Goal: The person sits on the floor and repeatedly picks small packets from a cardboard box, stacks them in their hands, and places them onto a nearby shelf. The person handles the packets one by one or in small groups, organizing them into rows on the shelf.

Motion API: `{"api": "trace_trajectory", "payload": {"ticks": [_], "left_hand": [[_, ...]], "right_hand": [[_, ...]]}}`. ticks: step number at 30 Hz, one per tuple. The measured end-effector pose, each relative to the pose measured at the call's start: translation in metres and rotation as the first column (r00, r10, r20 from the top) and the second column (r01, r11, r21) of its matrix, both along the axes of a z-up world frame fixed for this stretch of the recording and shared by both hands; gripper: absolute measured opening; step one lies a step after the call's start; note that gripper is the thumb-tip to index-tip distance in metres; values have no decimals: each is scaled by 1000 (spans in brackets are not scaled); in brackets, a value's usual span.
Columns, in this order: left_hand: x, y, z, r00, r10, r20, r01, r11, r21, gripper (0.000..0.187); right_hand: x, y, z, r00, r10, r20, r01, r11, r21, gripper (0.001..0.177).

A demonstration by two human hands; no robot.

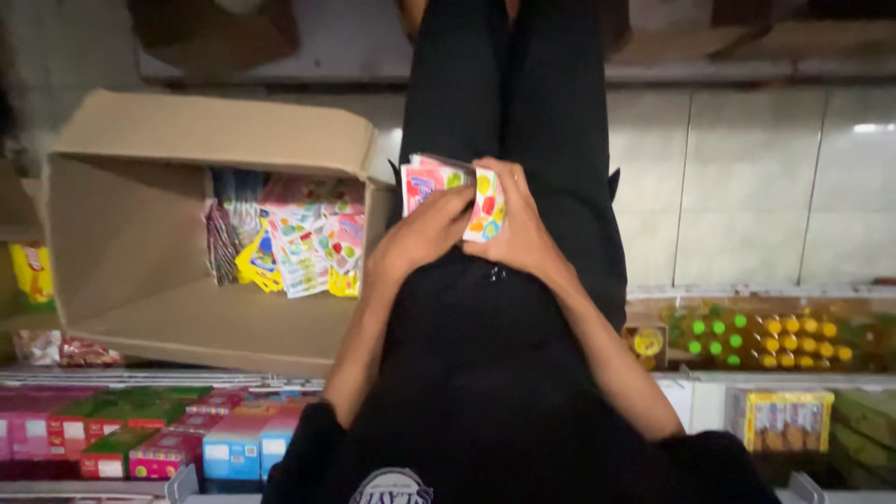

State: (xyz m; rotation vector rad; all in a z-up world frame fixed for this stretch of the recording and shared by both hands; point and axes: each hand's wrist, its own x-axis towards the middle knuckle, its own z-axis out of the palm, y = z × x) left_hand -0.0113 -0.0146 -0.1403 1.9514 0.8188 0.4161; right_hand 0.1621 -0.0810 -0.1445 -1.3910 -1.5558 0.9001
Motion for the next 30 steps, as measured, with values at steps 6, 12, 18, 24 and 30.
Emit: {"api": "trace_trajectory", "payload": {"ticks": [6,12,18,24,30], "left_hand": [[-26,-8,60,976,206,69,-213,967,137,25],[-20,3,59,924,373,-86,-339,902,269,95],[-46,1,53,915,353,194,-393,890,231,85],[-145,27,42,841,541,28,-533,817,222,23],[-207,46,-79,571,331,-751,-355,924,138,35]], "right_hand": [[6,0,-3,999,12,-40,-16,997,-81,96],[0,-5,2,994,106,4,-106,990,92,97],[-14,-8,8,997,73,-21,-73,997,-16,101],[-23,-5,14,957,208,203,-236,964,122,95],[-31,-7,7,966,211,147,-219,975,40,97]]}}
